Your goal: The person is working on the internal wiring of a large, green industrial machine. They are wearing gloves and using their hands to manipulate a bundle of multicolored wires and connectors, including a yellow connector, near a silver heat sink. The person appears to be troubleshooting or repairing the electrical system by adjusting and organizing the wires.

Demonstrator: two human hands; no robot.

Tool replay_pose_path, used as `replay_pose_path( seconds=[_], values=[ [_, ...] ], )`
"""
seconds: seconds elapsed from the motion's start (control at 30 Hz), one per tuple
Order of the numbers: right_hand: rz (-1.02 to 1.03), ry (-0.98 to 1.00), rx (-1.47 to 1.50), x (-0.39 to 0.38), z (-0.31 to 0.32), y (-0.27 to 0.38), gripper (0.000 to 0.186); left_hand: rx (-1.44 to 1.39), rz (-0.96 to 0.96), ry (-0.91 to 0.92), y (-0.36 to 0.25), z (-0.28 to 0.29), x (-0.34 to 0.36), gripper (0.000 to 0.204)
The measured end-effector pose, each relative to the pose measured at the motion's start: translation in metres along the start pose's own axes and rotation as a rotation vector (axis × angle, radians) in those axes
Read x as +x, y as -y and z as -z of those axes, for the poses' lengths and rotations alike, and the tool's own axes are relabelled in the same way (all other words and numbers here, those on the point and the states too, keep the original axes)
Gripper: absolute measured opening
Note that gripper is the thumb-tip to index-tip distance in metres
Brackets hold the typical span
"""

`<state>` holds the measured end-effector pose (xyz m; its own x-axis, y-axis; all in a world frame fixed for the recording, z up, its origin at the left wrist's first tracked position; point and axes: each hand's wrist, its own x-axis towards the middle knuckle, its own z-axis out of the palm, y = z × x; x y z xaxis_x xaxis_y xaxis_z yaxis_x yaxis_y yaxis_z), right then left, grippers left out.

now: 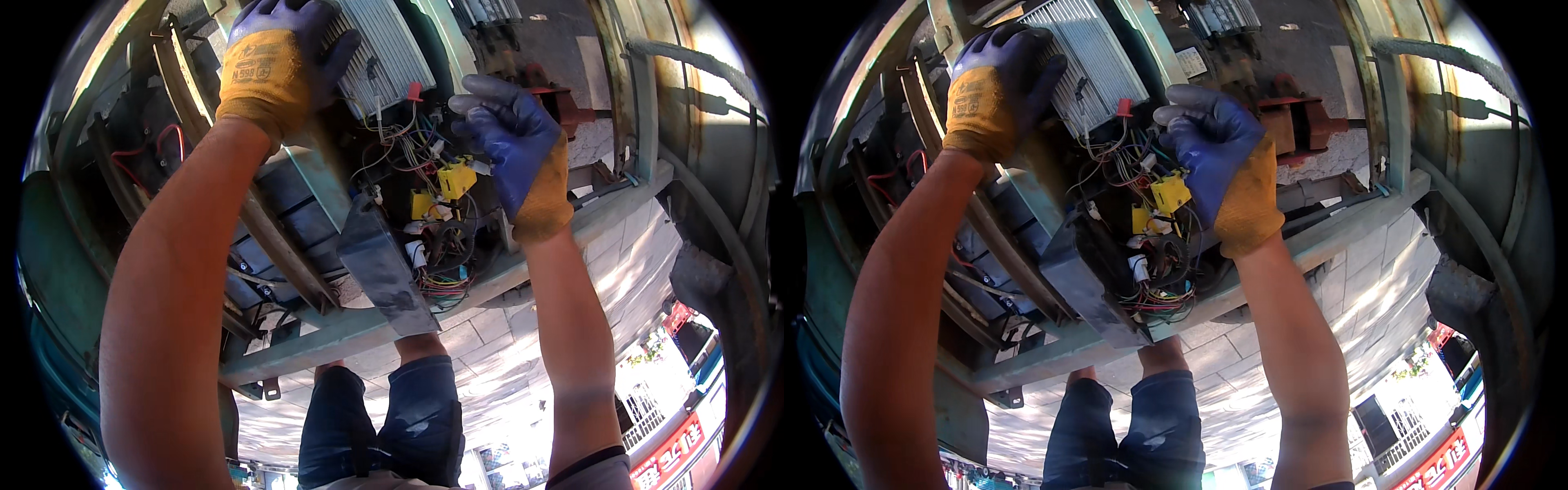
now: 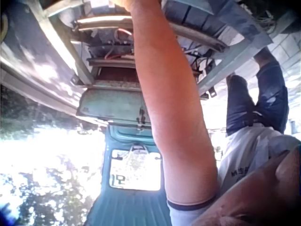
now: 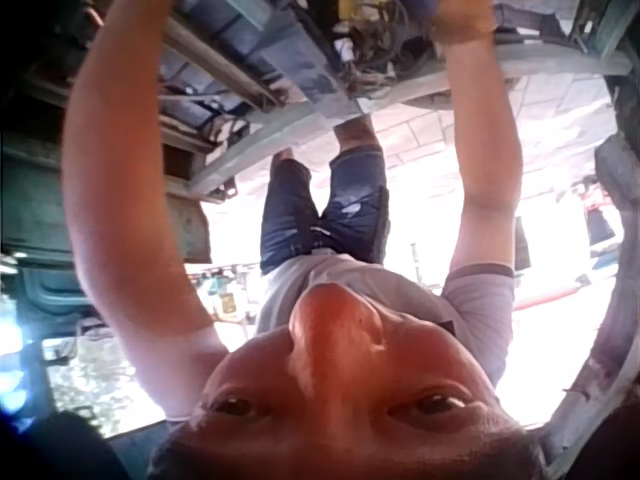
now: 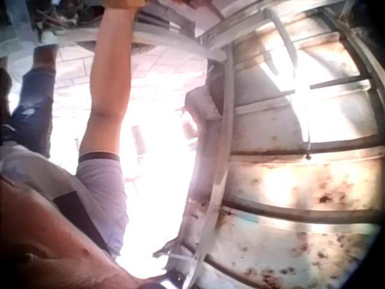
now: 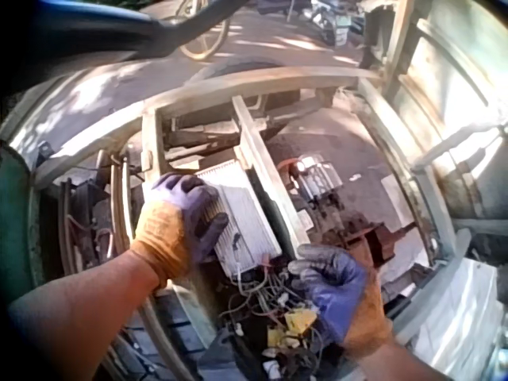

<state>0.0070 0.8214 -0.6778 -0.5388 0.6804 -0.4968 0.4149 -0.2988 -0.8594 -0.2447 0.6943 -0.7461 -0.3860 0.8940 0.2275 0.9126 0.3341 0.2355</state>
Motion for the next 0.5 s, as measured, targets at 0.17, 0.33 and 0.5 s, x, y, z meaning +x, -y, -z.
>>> replay_pose_path(
  seconds=[0.17,0.33,0.5],
  values=[
    [0.095,0.01,-0.127,-0.016,0.014,0.001,0.034,-0.004,-0.02,0.007,0.001,0.001,0.001,0.041],
    [0.538,0.215,-0.704,-0.028,0.002,0.001,0.044,-0.002,-0.023,0.021,-0.001,0.002,0.001,0.041],
    [0.803,0.193,-1.011,-0.021,0.001,-0.017,0.051,0.005,-0.04,0.018,0.001,0.003,0.003,0.042]
  ],
)
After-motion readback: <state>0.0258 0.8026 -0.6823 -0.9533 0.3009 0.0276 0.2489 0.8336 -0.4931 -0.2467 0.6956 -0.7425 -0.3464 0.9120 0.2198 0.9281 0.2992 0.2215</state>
